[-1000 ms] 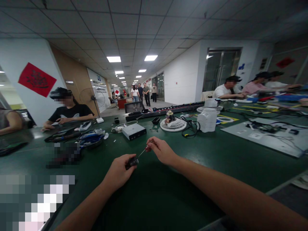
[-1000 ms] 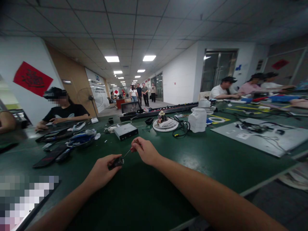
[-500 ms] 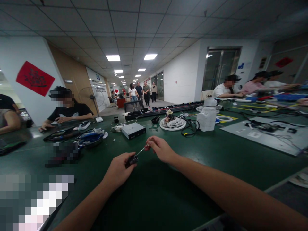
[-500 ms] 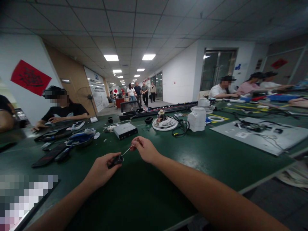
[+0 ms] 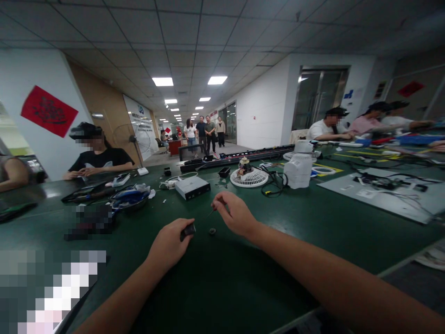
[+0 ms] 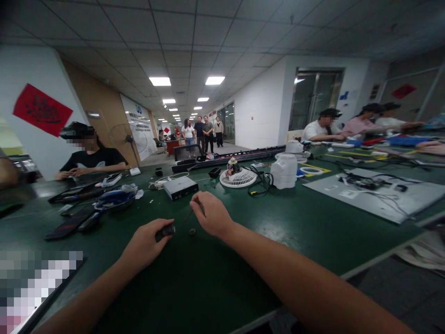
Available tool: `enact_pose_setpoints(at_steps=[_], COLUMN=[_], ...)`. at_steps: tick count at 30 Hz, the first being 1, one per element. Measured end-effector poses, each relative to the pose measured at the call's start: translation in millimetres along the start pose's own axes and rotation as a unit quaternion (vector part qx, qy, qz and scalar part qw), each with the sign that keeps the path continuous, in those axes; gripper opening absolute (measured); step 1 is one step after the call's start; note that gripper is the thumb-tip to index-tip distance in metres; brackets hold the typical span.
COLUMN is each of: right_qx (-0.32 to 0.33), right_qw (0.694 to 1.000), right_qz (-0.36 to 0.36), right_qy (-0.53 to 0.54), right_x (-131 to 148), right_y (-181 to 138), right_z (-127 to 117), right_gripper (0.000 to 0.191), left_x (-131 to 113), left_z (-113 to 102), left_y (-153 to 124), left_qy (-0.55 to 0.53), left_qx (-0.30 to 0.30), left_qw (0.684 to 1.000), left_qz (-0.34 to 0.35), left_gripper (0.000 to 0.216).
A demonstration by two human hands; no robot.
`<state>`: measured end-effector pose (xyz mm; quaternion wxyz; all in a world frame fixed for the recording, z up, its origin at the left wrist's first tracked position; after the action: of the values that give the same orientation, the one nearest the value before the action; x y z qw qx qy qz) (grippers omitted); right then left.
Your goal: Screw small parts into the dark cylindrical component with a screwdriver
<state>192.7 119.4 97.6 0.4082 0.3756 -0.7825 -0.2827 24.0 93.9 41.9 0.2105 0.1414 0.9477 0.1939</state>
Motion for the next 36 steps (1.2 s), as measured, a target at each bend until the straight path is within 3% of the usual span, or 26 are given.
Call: enact_pose_setpoints(at_steps=[3, 7, 10, 14, 17, 23, 30, 36], right_qx=[-0.010, 0.091, 0.190, 0.293, 0.281, 0.207, 0.203, 0.175], right_qw=[0.998, 0.988, 0.971, 0.943, 0.948, 0.975, 0.975, 0.982], right_qz=[-0.056, -0.098, -0.074, -0.001, 0.030, 0.005, -0.080, -0.076], right_qy=[-0.002, -0.072, -0.128, -0.159, -0.147, -0.085, -0.035, 0.001], right_x=[9, 14, 6, -15, -21, -3, 16, 21], right_y=[1, -1, -8, -21, -21, -12, -15, -13], right_z=[-4, 18, 40, 62, 61, 49, 54, 48], right_gripper=[0.017, 0.025, 0.012, 0.019, 0.017, 0.020, 0.021, 0.014], left_x=[4, 14, 17, 17, 16, 16, -5, -16], left_z=[-2, 0, 0, -1, -1, 0, 3, 3], left_y=[0, 1, 1, 2, 1, -1, -2, -6], left_qy=[0.015, 0.015, 0.016, 0.008, -0.001, -0.002, -0.057, -0.089], left_qx=[-0.014, -0.010, -0.008, -0.009, -0.007, 0.001, 0.021, 0.012], left_qw=[1.000, 1.000, 0.999, 0.999, 0.999, 0.999, 0.998, 0.995], left_qz=[-0.003, -0.023, -0.034, -0.042, -0.044, -0.052, -0.007, 0.047], left_gripper=[0.041, 0.040, 0.040, 0.041, 0.042, 0.041, 0.049, 0.057])
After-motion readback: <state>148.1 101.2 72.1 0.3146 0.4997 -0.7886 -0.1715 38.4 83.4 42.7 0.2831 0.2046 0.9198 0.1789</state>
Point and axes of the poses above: each hand's wrist, its own y-axis towards the middle knuckle, its own z-axis out of the palm, x = y × z, the point moved 10 cm from there along y, towards the middle knuckle, and after that the axes turned 3 degrees about -x, right-handed, at the moved point
